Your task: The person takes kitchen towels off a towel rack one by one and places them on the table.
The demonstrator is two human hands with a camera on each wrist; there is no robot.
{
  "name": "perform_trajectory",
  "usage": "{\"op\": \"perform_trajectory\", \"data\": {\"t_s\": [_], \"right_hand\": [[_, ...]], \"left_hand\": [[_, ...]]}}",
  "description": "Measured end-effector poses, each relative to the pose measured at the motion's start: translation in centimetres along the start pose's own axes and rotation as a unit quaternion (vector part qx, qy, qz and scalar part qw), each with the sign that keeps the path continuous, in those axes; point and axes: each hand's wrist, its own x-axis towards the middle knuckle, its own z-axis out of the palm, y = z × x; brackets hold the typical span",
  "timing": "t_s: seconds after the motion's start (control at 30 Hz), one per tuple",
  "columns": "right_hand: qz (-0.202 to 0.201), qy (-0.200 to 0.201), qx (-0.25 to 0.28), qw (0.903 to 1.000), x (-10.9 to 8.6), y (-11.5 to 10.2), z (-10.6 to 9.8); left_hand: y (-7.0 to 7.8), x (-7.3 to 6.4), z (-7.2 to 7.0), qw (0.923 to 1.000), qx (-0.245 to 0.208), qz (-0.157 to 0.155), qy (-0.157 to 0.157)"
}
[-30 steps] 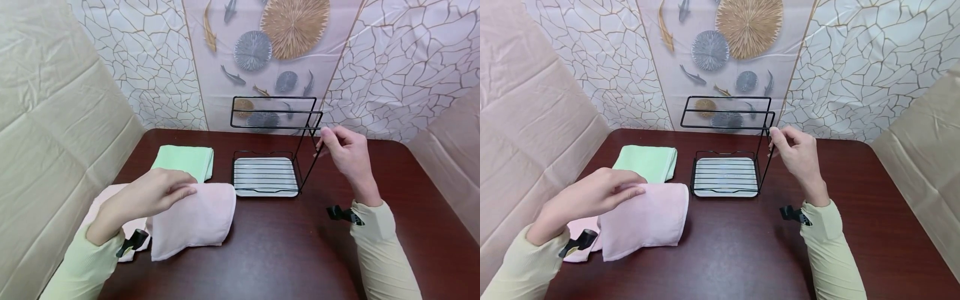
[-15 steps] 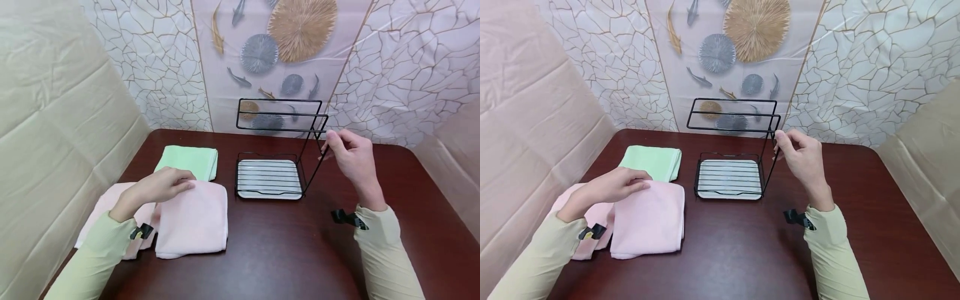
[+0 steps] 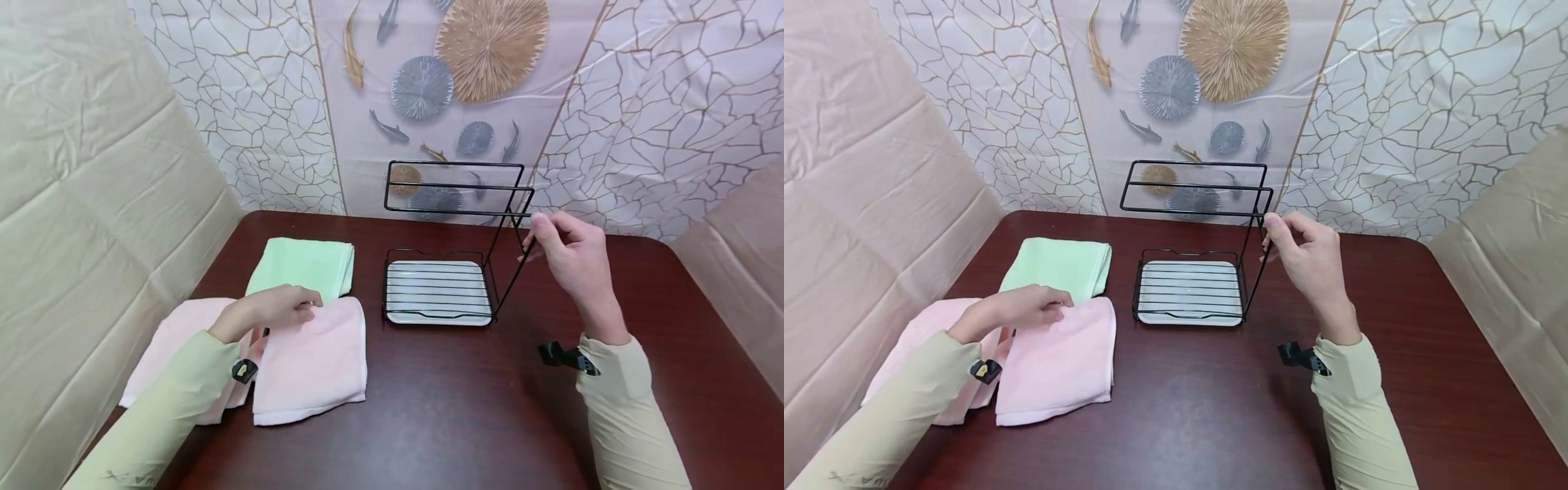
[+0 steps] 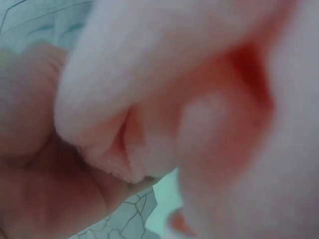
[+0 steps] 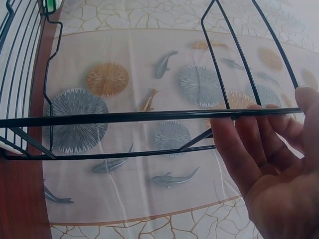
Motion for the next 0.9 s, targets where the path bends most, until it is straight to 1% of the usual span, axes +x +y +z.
{"op": "perform_trajectory", "data": {"t_s": [0.1, 0.2, 0.23, 0.27, 0.3, 0.4, 0.47, 0.5, 0.6, 0.8, 0.87, 0.9], "right_hand": [[0.003, 0.0, -0.006, 1.0, 0.0, 0.5, 0.0], [0.004, 0.003, -0.009, 0.9999, 0.1, 1.6, -0.2], [0.004, 0.004, -0.009, 0.9999, 0.2, 2.0, -0.3], [0.003, 0.004, -0.005, 1.0, 0.2, 2.4, -0.3], [0.002, 0.003, -0.003, 1.0, 0.3, 2.7, -0.4], [0.0, 0.001, 0.004, 1.0, 0.3, 3.3, -0.5], [-0.004, 0.0, 0.008, 1.0, 0.3, 3.3, -0.5], [-0.005, 0.001, 0.007, 1.0, 0.3, 3.3, -0.5], [-0.006, 0.002, 0.011, 0.9999, 0.3, 3.2, -0.5], [-0.003, -0.003, 0.019, 0.9998, 0.3, 3.3, -0.5], [-0.004, -0.003, 0.022, 0.9997, 0.4, 3.4, -0.5], [-0.004, -0.003, 0.022, 0.9997, 0.4, 3.5, -0.5]], "left_hand": [[0.2, 0.0, 0.3, 0.9989, -0.022, 0.022, -0.036], [0.4, -0.1, 0.4, 0.9946, -0.051, 0.045, -0.078], [0.4, -0.1, 0.4, 0.993, -0.061, 0.049, -0.089], [0.4, -0.2, 0.4, 0.9917, -0.071, 0.045, -0.097], [0.4, -0.2, 0.4, 0.9918, -0.07, 0.04, -0.099], [0.2, -0.2, 0.0, 0.9952, -0.049, 0.011, -0.085], [0.0, -0.2, -0.2, 0.9975, -0.028, -0.016, -0.063], [-0.1, -0.1, -0.3, 0.9983, -0.013, -0.024, -0.052], [-0.3, 0.1, -0.5, 0.9983, 0.011, -0.05, -0.03], [-0.9, -0.1, 0.0, 0.9947, 0.032, -0.096, -0.015], [-0.9, -0.2, 0.3, 0.9941, 0.038, -0.101, -0.008], [-0.9, -0.2, 0.4, 0.9943, 0.041, -0.098, -0.006]]}}
